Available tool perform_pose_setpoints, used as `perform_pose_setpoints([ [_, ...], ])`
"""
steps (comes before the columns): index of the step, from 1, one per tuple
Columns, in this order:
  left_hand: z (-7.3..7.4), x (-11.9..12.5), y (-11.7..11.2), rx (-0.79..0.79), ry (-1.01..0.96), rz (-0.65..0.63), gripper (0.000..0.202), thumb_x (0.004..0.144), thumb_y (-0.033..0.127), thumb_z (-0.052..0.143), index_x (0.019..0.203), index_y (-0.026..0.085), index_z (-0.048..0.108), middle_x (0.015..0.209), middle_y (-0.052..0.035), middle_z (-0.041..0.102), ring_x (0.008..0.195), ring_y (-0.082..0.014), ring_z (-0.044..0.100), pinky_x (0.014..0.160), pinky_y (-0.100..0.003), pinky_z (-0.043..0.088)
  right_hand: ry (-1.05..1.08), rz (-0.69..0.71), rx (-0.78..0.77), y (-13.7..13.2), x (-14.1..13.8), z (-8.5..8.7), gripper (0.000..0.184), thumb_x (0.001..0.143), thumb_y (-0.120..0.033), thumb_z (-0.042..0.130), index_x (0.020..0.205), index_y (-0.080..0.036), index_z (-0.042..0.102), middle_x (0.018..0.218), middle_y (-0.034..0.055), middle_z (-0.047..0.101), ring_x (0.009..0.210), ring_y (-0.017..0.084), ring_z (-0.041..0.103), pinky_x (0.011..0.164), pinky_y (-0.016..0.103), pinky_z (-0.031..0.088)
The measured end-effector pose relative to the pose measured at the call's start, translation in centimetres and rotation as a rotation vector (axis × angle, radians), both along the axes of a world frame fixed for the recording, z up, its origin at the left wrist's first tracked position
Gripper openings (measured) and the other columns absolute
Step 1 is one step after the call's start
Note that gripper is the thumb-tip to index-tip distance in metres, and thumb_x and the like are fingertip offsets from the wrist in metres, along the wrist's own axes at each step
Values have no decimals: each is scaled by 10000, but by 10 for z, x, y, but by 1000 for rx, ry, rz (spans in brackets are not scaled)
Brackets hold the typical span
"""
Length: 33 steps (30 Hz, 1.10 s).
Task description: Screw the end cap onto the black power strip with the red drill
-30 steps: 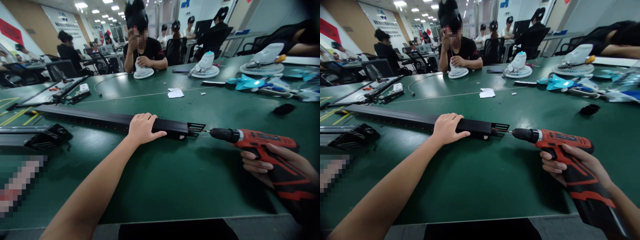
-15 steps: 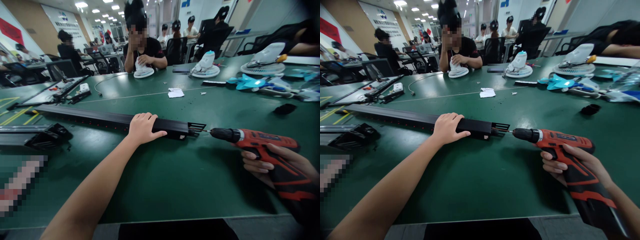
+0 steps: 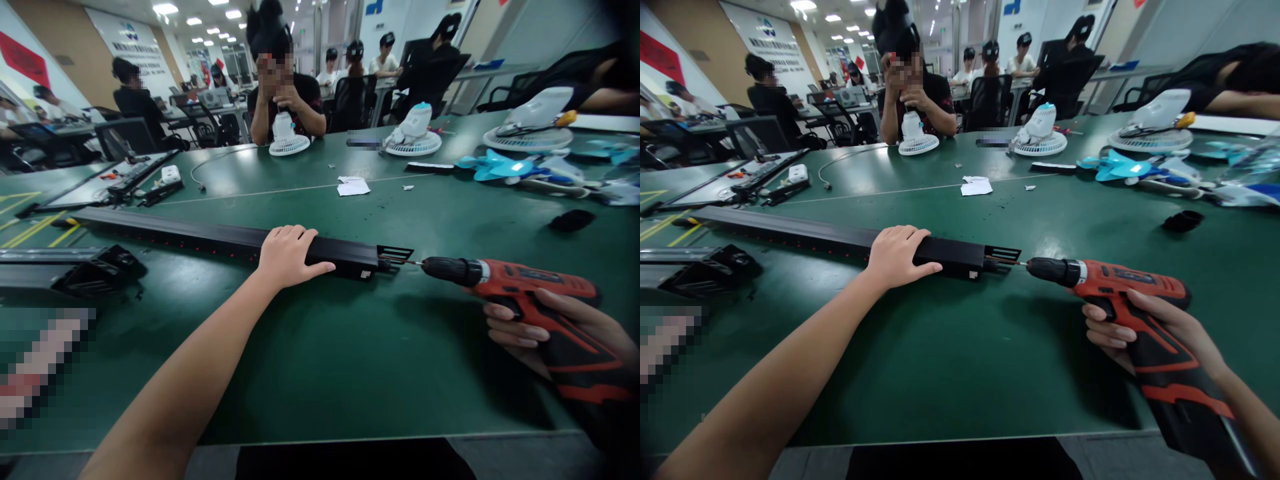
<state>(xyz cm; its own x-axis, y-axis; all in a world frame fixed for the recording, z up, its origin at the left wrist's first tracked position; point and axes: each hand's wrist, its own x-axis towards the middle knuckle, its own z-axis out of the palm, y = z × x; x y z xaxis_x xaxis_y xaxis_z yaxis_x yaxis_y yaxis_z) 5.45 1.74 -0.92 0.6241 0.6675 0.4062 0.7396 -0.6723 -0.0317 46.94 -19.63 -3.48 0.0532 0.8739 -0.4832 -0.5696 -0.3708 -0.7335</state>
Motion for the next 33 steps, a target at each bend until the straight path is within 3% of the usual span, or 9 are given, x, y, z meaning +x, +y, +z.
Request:
perform_pose_setpoints([
  [6, 3, 2, -1, -13, 25, 15, 795, 949, 877, 521, 1324, 203, 716, 1200, -127, 767, 1130, -343, 693, 1082, -486, 470, 45, -107, -133, 3, -11, 10, 433, 610, -360, 898, 930, -246, 630, 757, 6, 477, 518, 112, 368, 424, 272, 546],
  [12, 6, 2, -3, -46, 33, 20, 804, 949, 871, 533, 1354, 199, 709, 1247, -130, 770, 1173, -347, 699, 1116, -491, 464, 62, -131, -161, 5, -18, 14, 460, 589, -332, 890, 945, -267, 606, 748, 0, 480, 506, 114, 355, 402, 271, 547],
  [19, 3, 1, -3, -41, 28, 26, 919, 955, 859, 534, 1557, 167, 586, 1535, -179, 657, 1451, -386, 578, 1199, -510, 422, 72, -140, -165, 6, -17, 14, 463, 578, -322, 897, 927, -261, 598, 754, 8, 503, 501, 113, 370, 392, 269, 548],
  [25, 7, 2, -2, -85, 36, 22, 820, 953, 861, 518, 1394, 195, 701, 1306, -141, 774, 1218, -359, 704, 1143, -516, 457, 76, -122, -133, 4, -14, 11, 434, 643, -330, 871, 1003, -270, 638, 772, 14, 525, 514, 129, 371, 420, 282, 559],
  [33, 9, 3, -2, -90, 48, 35, 771, 940, 853, 550, 1314, 200, 719, 1207, -128, 779, 1141, -348, 707, 1111, -504, 459, 13, -85, -108, 3, -13, 11, 410, 647, -371, 887, 966, -267, 651, 750, 21, 511, 508, 149, 363, 398, 316, 533],
])
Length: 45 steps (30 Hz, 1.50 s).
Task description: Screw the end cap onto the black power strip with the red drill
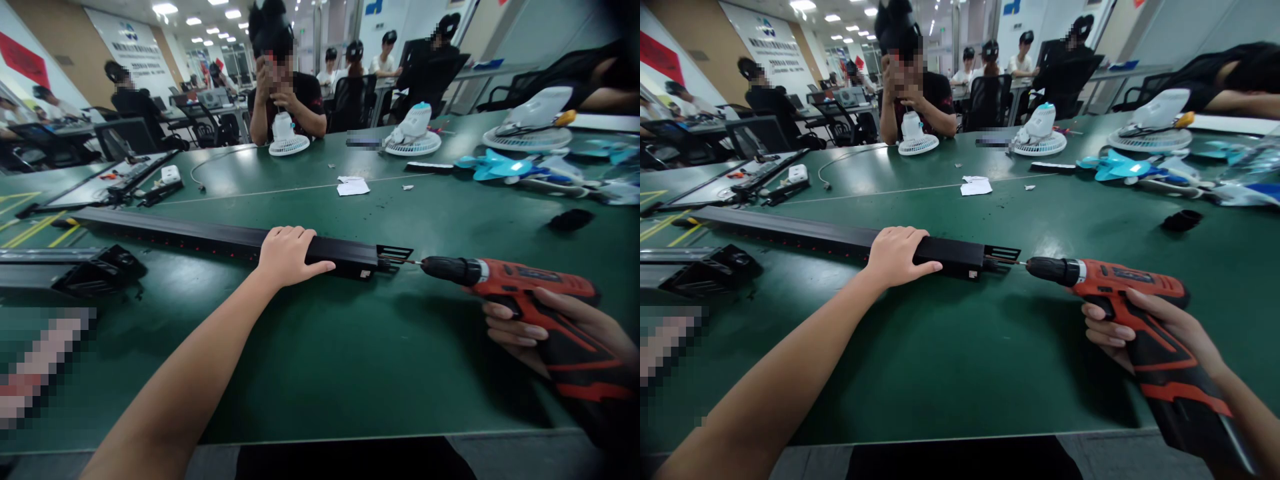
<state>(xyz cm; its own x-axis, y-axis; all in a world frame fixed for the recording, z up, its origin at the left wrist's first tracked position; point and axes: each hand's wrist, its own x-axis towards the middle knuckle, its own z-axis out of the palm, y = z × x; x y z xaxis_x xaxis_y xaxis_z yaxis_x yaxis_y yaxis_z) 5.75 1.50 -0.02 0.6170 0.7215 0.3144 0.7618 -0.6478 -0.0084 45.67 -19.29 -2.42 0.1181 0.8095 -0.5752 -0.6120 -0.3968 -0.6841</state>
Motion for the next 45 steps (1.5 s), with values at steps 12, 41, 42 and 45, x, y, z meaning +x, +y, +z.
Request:
perform_pose_setpoints([
  [12, -1, 0, 0, 21, -22, -14, 757, 940, 865, 523, 1286, 221, 720, 1189, -122, 778, 1122, -346, 701, 1091, -505, 466, 62, -45, -19, 1, -6, 6, 416, 627, -290, 872, 974, -265, 644, 776, 26, 530, 506, 133, 371, 399, 298, 561],
  [41, -2, -2, 0, 19, -41, -27, 763, 944, 841, 565, 1371, 223, 698, 1448, -156, 688, 1319, -380, 632, 1145, -535, 457, 59, -16, -2, 1, 3, -1, 425, 660, -309, 856, 1033, -288, 653, 757, 17, 510, 515, 166, 381, 404, 340, 564],
  [42, -2, -2, 0, 22, -38, -24, 777, 944, 840, 570, 1393, 219, 691, 1490, -164, 665, 1349, -386, 619, 1159, -539, 451, 65, -19, -6, 1, 4, -1, 423, 660, -313, 857, 1029, -286, 651, 749, 14, 503, 514, 165, 383, 405, 338, 565],
  [45, -3, -3, 0, 29, -24, -11, 838, 943, 839, 578, 1481, 200, 647, 1585, -182, 602, 1410, -399, 589, 1185, -537, 436, 56, -21, -2, 0, 2, 0, 425, 656, -314, 870, 1019, -271, 653, 761, 19, 517, 510, 150, 392, 409, 316, 564],
])
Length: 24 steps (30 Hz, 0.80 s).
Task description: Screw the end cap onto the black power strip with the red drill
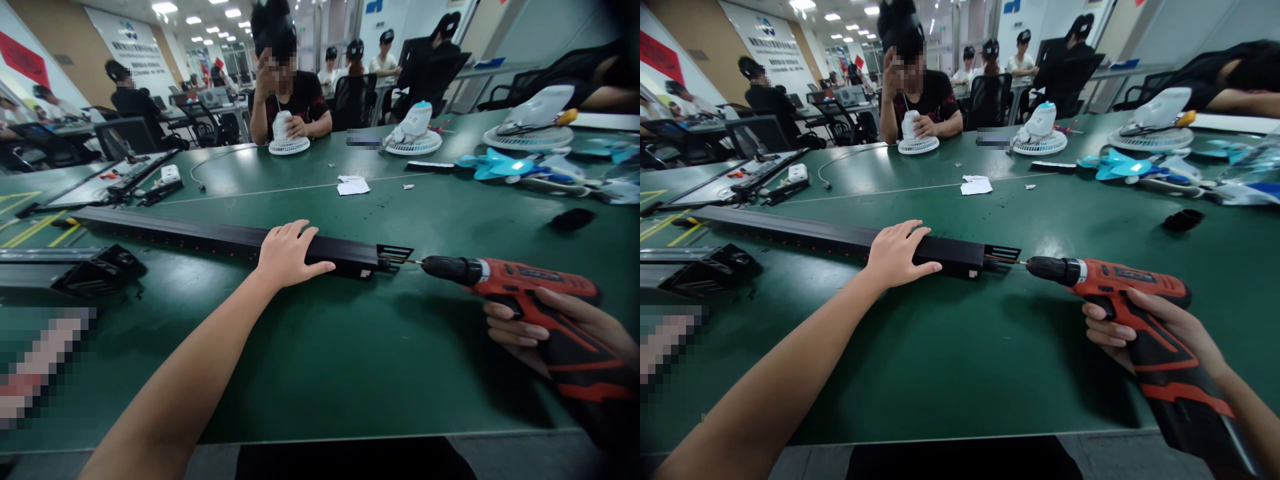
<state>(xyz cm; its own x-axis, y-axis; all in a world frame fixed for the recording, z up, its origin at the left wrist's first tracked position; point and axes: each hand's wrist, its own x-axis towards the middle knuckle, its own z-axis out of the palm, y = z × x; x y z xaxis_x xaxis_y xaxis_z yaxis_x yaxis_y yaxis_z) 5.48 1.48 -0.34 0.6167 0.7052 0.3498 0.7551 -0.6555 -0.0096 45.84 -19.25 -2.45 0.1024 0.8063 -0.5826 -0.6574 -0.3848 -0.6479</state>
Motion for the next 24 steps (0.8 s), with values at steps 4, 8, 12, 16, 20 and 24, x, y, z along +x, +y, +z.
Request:
perform_pose_setpoints([
  [4, 0, 0, -1, -5, 6, -3, 898, 951, 838, 566, 1568, 186, 577, 1510, -176, 667, 1350, -388, 638, 1167, -524, 445, -8, 0, 4, 0, -3, 3, 478, 636, -299, 879, 1062, -251, 666, 777, 23, 539, 499, 133, 395, 394, 295, 551],
  [8, 1, 1, 0, -1, 9, -8, 819, 950, 854, 537, 1453, 221, 669, 1289, -141, 774, 1197, -361, 705, 1121, -512, 463, 11, -15, -24, 1, -4, 3, 475, 621, -297, 868, 1047, -248, 662, 766, 21, 527, 503, 133, 408, 421, 290, 575],
  [12, -1, 1, 1, 9, -3, -19, 797, 951, 862, 522, 1398, 226, 700, 1263, -131, 780, 1178, -355, 705, 1113, -512, 464, -17, -20, 4, 1, -5, 3, 460, 636, -292, 857, 1057, -265, 674, 782, 29, 546, 497, 139, 389, 410, 301, 572],
  [16, -1, 1, 2, 5, 5, -21, 801, 951, 864, 517, 1398, 225, 697, 1294, -134, 772, 1182, -356, 700, 1115, -515, 459, -38, -8, 7, 0, -7, 5, 429, 636, -317, 881, 1003, -273, 662, 772, 24, 545, 494, 136, 392, 401, 298, 554],
  [20, 0, 1, 1, 5, 3, -11, 787, 946, 865, 527, 1388, 237, 699, 1288, -125, 775, 1188, -350, 702, 1120, -504, 457, -17, -25, -7, 0, -10, 8, 457, 589, -304, 893, 969, -277, 639, 772, 25, 557, 496, 123, 377, 410, 277, 557],
  [24, 2, 1, 0, -4, 5, -8, 805, 948, 860, 529, 1392, 212, 700, 1294, -139, 776, 1203, -358, 704, 1124, -509, 460, -1, -30, -35, 1, -11, 9, 480, 569, -294, 909, 953, -259, 625, 743, 20, 527, 499, 119, 382, 406, 269, 556],
])
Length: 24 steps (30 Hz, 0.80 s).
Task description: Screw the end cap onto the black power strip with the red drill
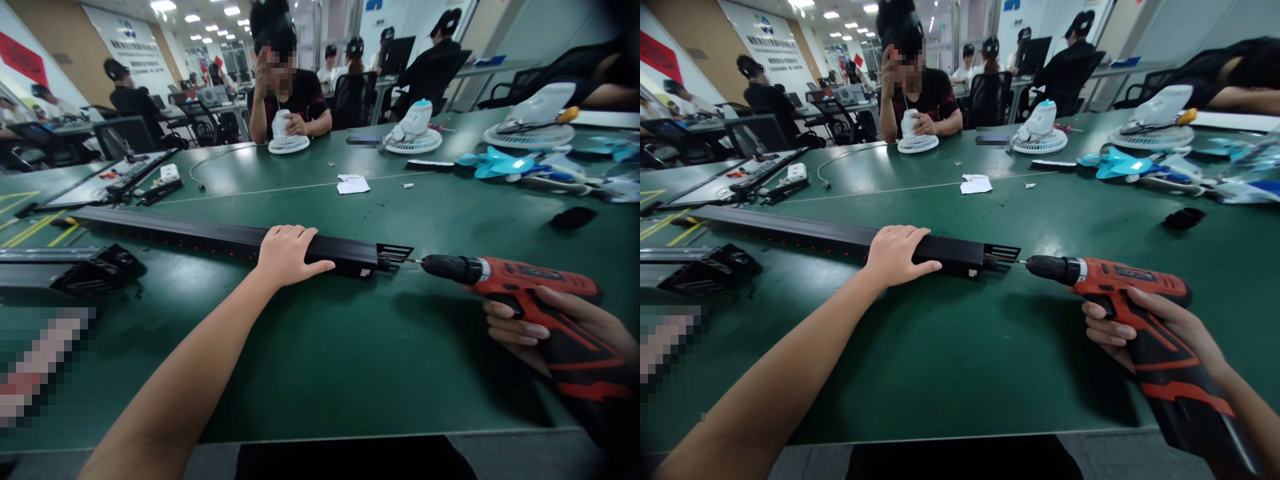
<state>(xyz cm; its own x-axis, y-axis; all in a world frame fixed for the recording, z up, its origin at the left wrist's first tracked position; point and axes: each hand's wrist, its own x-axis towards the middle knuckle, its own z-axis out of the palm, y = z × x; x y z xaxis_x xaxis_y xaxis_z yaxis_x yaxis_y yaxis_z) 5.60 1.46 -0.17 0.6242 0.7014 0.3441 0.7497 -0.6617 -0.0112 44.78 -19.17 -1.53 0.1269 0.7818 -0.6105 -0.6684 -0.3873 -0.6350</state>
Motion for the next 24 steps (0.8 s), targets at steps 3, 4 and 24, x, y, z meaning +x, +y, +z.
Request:
perform_pose_setpoints([
  [3, 1, 0, 0, -8, -1, -1, 817, 953, 855, 527, 1418, 202, 686, 1342, -148, 763, 1248, -364, 694, 1142, -513, 454, 27, -3, -29, 0, 1, 0, 466, 574, -293, 898, 936, -271, 605, 704, 2, 484, 500, 129, 377, 395, 271, 554],
  [4, 1, 0, 0, -9, -1, -2, 824, 956, 853, 528, 1428, 195, 680, 1362, -152, 756, 1267, -365, 689, 1150, -513, 451, 38, -7, -34, -1, 2, -1, 466, 576, -290, 892, 943, -273, 605, 714, 9, 497, 502, 132, 372, 393, 273, 556],
  [24, -1, 0, 2, 4, 15, 9, 856, 955, 852, 537, 1435, 159, 687, 1379, -165, 758, 1274, -363, 697, 1158, -503, 457, 44, -15, -117, 2, -5, 7, 471, 515, -316, 906, 889, -251, 627, 599, -19, 394, 478, 133, 355, 361, 260, 522],
])
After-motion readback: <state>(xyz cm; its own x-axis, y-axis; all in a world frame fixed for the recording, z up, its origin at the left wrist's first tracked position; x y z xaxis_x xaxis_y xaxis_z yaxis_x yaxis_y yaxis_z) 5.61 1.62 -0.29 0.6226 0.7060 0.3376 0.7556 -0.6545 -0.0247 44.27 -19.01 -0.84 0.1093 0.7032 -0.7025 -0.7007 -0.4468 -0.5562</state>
